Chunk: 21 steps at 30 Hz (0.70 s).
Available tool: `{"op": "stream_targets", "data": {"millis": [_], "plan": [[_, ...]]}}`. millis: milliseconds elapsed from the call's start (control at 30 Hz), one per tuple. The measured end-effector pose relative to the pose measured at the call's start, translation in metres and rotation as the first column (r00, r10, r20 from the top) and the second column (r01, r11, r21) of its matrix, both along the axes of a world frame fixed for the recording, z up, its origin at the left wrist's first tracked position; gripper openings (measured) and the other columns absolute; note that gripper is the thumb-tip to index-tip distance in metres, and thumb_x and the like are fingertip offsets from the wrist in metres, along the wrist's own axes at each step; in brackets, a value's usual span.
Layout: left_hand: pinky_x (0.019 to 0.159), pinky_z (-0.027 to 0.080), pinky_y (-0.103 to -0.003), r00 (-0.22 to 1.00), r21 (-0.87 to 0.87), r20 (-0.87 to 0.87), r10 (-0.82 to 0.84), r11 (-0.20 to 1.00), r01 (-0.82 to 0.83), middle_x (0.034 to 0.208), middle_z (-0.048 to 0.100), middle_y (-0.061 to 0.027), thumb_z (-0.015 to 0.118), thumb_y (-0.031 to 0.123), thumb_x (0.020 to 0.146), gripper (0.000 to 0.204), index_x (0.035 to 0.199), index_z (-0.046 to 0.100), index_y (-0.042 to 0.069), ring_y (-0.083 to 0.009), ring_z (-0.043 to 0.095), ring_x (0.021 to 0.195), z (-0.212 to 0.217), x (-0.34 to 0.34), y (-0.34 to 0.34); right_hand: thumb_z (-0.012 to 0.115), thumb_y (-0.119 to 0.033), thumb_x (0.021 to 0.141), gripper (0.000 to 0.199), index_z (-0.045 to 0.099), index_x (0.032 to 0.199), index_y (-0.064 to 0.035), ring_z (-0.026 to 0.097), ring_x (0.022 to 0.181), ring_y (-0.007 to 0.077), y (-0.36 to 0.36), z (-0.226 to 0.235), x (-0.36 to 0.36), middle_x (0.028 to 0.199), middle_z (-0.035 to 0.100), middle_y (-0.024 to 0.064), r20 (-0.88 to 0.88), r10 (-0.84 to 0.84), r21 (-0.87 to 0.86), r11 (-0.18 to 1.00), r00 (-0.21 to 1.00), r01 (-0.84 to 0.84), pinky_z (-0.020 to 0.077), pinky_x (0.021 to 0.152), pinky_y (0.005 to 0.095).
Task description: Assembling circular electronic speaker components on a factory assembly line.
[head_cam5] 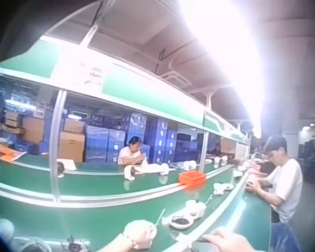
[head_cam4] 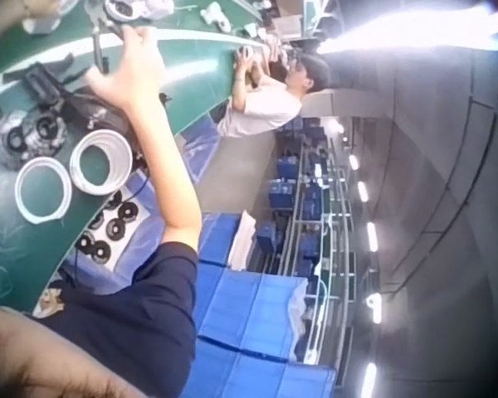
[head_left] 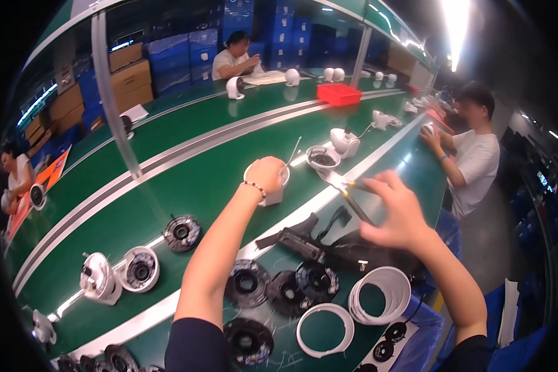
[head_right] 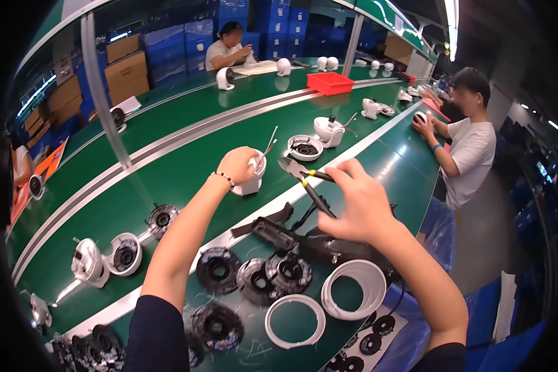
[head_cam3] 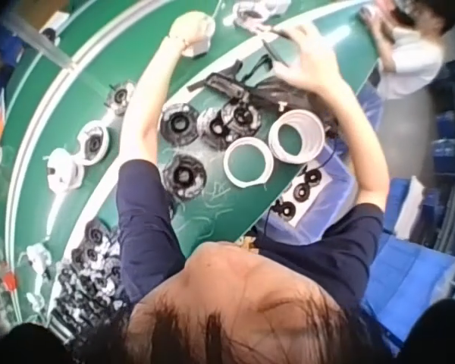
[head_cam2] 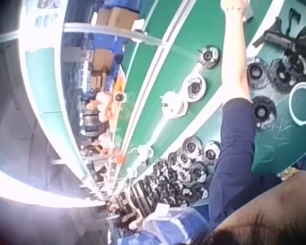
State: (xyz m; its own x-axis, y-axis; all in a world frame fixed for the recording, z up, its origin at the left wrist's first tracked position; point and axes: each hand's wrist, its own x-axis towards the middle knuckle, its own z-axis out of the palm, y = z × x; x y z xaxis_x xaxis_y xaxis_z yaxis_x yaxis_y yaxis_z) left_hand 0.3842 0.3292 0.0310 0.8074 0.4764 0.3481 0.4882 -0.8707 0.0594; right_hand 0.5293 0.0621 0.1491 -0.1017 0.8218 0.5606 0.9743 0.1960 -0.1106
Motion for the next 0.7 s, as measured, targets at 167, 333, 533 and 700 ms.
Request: {"op": "stream_targets", "data": {"millis": [167,333,533,700], "plan": [[0.088,0.044,-0.036,0.915,-0.290,0.097,0.391,0.891,-0.350,0.112,0.053,-0.0153,0.058,0.019,0.065,0.049,0.113,0.052,0.007,-0.0296,0.052,0.104,-0.013,0.035,0.030,0.066,-0.026,0.055,0.058,0.057,0.104,0.0031,0.056,0.085,0.0300,0.074,-0.038,0.044,0.095,0.053,0.0154,-0.204,-0.186,-0.209,0.967,0.961,0.143,0.0465,0.074,0.0346],[0.079,0.050,-0.035,0.802,-0.275,-0.230,0.551,0.754,-0.596,0.096,0.063,-0.0166,0.063,0.029,0.059,0.040,0.091,0.066,0.005,-0.0288,0.062,0.090,0.015,0.041,0.030,0.066,-0.034,0.054,0.062,0.059,0.103,0.0026,0.053,0.098,0.0288,0.109,-0.064,0.061,0.102,0.054,0.0139,-0.237,-0.242,-0.333,0.930,0.941,0.155,0.0436,0.085,0.0343],[0.076,0.051,-0.035,0.815,-0.134,-0.321,0.482,0.829,-0.543,0.093,0.064,-0.0155,0.066,0.032,0.058,0.038,0.084,0.067,0.004,-0.0285,0.063,0.086,0.040,0.052,0.017,0.067,-0.030,0.052,0.064,0.058,0.107,0.0015,0.056,0.090,0.0314,0.126,-0.054,0.062,0.100,0.054,0.0158,-0.087,-0.161,-0.295,0.947,0.983,0.129,0.0463,0.079,0.0352],[0.070,0.051,-0.038,0.860,-0.212,0.113,0.497,0.858,-0.468,0.082,0.064,-0.0155,0.062,0.022,0.069,0.016,0.076,0.067,0.008,-0.0317,0.062,0.077,-0.003,0.060,0.043,0.069,-0.025,0.048,0.047,0.060,0.088,-0.0025,0.056,0.083,0.0286,0.165,-0.058,0.057,0.087,0.052,0.0133,0.308,-0.002,-0.196,0.978,0.951,0.065,0.0480,0.070,0.0370]]}}
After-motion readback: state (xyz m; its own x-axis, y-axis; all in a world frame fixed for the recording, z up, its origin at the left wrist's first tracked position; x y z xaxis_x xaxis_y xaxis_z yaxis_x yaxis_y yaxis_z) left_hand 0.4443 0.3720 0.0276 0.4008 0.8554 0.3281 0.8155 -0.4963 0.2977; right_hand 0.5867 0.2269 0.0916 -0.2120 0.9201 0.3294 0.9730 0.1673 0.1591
